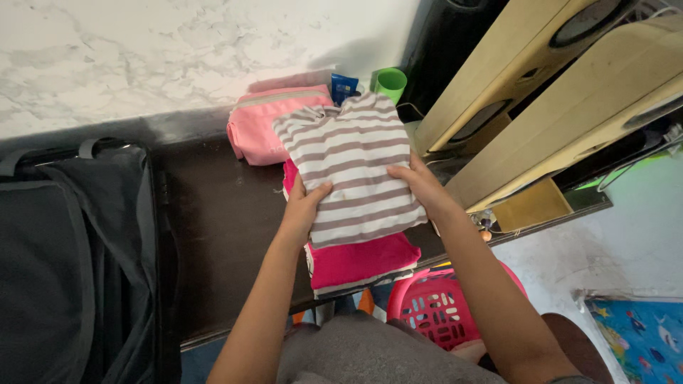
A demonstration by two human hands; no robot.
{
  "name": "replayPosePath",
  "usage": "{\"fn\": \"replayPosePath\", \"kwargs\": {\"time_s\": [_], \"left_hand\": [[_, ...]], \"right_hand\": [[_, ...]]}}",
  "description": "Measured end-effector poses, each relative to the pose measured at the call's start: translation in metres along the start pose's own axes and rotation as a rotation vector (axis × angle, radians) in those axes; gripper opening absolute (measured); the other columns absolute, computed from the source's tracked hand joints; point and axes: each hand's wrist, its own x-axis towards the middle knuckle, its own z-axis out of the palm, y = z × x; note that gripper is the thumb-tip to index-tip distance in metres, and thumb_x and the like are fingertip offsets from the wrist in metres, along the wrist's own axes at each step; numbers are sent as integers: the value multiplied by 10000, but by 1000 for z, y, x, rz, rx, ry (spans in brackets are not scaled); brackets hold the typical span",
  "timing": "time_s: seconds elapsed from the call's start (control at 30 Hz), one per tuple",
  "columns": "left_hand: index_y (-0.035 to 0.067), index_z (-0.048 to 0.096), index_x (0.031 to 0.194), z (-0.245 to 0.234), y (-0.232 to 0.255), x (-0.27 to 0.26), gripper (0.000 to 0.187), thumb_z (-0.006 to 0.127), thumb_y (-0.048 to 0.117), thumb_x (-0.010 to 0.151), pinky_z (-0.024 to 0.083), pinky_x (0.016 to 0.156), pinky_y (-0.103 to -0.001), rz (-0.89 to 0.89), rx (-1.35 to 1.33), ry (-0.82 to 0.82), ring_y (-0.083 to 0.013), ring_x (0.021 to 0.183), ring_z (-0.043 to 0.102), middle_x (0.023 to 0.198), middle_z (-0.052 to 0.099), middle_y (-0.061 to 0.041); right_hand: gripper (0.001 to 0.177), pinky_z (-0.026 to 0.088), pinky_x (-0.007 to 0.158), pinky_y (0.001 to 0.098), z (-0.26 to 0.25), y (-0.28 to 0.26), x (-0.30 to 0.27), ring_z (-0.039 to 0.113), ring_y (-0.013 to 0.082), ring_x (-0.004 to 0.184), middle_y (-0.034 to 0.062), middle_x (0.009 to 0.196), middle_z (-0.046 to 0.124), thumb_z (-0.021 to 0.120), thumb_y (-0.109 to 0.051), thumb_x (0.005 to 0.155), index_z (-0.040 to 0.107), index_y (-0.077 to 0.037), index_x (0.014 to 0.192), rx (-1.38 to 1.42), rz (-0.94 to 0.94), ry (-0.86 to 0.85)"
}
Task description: The person removes folded clothes from an open suitcase, places them on a nearby table, and stacks them. The person handles shirts and pants one at a time, then closes the suitcase's internal zippered cover.
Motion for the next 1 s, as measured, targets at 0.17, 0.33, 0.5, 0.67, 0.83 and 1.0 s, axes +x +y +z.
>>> {"fn": "replayPosePath", "kwargs": {"time_s": [0.17,0.33,0.5,0.67,0.83,1.0], "left_hand": [[80,398,1485,-10,-32,-35,710,681,246,856,593,946,-482,-488,12,330,-333,1151,673,1313,634,-215],[21,498,1431,-23,-53,-73,658,683,404,929,549,970,-417,-453,259,293,-298,1159,658,1306,635,-224],[5,545,1366,-16,-49,-93,587,612,418,953,534,953,-383,-183,424,225,-271,1138,671,1267,691,-197],[26,515,1387,-10,-56,-109,533,554,407,1016,505,995,-441,-342,748,287,-341,1179,645,1276,655,-227],[2,388,1468,-3,-49,-119,681,634,327,923,452,1072,-469,-86,847,328,-421,1279,559,1384,542,-276],[-8,370,1502,18,-18,-96,729,662,266,893,269,1174,-577,294,1077,359,-437,1460,305,1564,325,-272]], "right_hand": [[669,456,1041,355,-1,55,-14,575,216,1262,100,1383,644,718,-341,889,523,-57,1463,-233,220,-60],[681,496,999,349,-8,91,-52,632,230,1202,125,1317,675,640,-454,937,485,-64,1473,-425,221,34],[680,470,1023,326,-21,77,-70,621,192,1217,148,1344,680,600,-473,983,489,-33,1489,-479,-90,65],[745,551,863,367,-1,87,-86,686,239,1003,165,1247,696,603,-475,942,398,-68,1531,-557,167,152],[765,538,903,418,14,84,-98,687,353,998,247,1144,719,620,-452,939,383,-131,1592,-766,258,189],[806,394,1128,477,15,51,-84,470,437,1343,257,1467,457,664,-391,893,371,-60,1567,-1020,-405,335]]}}
